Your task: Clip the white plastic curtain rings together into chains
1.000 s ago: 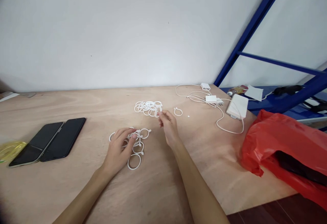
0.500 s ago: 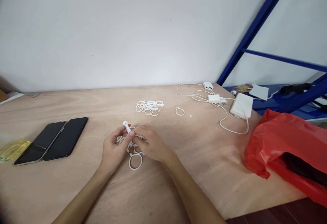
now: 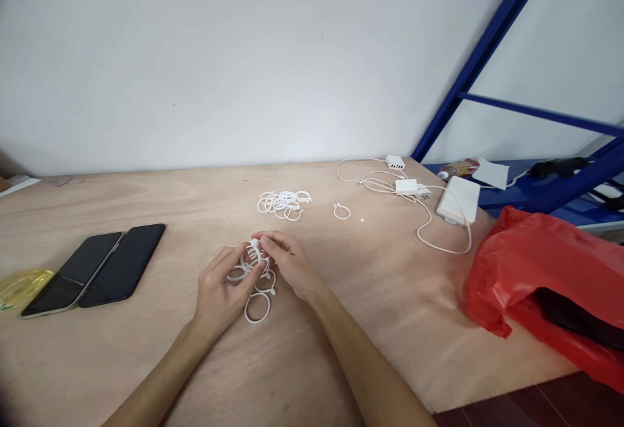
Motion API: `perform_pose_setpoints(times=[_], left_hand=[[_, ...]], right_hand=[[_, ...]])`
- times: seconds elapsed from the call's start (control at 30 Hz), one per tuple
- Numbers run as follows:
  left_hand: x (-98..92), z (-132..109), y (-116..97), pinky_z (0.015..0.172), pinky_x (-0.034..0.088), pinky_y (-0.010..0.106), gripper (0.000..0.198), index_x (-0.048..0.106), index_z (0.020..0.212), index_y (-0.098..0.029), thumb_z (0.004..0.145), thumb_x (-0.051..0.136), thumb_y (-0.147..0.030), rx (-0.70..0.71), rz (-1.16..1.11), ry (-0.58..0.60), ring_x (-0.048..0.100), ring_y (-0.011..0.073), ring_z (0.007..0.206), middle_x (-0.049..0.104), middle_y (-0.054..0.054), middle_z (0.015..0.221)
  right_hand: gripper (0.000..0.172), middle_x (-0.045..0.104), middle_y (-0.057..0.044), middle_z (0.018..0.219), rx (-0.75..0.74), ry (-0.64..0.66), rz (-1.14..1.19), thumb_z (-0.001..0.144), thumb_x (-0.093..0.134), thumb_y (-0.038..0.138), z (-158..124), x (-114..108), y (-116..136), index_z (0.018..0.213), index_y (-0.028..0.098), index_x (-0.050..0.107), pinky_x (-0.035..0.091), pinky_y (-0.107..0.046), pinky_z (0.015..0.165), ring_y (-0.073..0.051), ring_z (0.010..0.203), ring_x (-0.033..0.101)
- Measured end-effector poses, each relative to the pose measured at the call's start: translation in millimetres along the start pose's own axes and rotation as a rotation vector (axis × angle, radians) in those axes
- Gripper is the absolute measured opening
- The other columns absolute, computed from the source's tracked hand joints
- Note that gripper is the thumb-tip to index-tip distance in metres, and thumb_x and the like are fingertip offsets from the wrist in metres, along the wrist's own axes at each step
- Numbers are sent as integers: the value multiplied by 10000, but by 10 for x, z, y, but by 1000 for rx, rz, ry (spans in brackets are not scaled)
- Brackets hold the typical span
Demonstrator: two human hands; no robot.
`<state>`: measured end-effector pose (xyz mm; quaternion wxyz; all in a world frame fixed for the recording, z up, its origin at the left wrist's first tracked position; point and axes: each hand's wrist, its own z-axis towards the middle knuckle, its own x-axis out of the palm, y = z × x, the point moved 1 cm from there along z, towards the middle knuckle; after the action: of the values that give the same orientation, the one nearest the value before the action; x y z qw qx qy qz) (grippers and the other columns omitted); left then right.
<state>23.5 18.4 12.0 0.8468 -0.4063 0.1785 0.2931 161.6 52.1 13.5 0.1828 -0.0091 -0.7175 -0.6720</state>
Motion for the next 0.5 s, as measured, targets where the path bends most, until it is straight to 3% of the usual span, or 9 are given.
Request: perform_pose_setpoints(times=[0.23,0.5], left_hand=[[7,-1,12,632,448,288,208,635,1006,-170,819,613,-259,147,39,-35,527,155,648,577,6,680],[27,0,-16,614,436,285,105,642,894,-146,812,612,-203,143,-9,-29,513,145,611,566,4,658]], right_hand=[[239,542,25,660,106,92,202,744,688,409,11,53,-36,783,175,658,364,-220,577,-91,600,457],[243,526,27,612,108,96,262,746,666,417,24,102,-132,730,189,584,389,-253,581,-108,557,470]])
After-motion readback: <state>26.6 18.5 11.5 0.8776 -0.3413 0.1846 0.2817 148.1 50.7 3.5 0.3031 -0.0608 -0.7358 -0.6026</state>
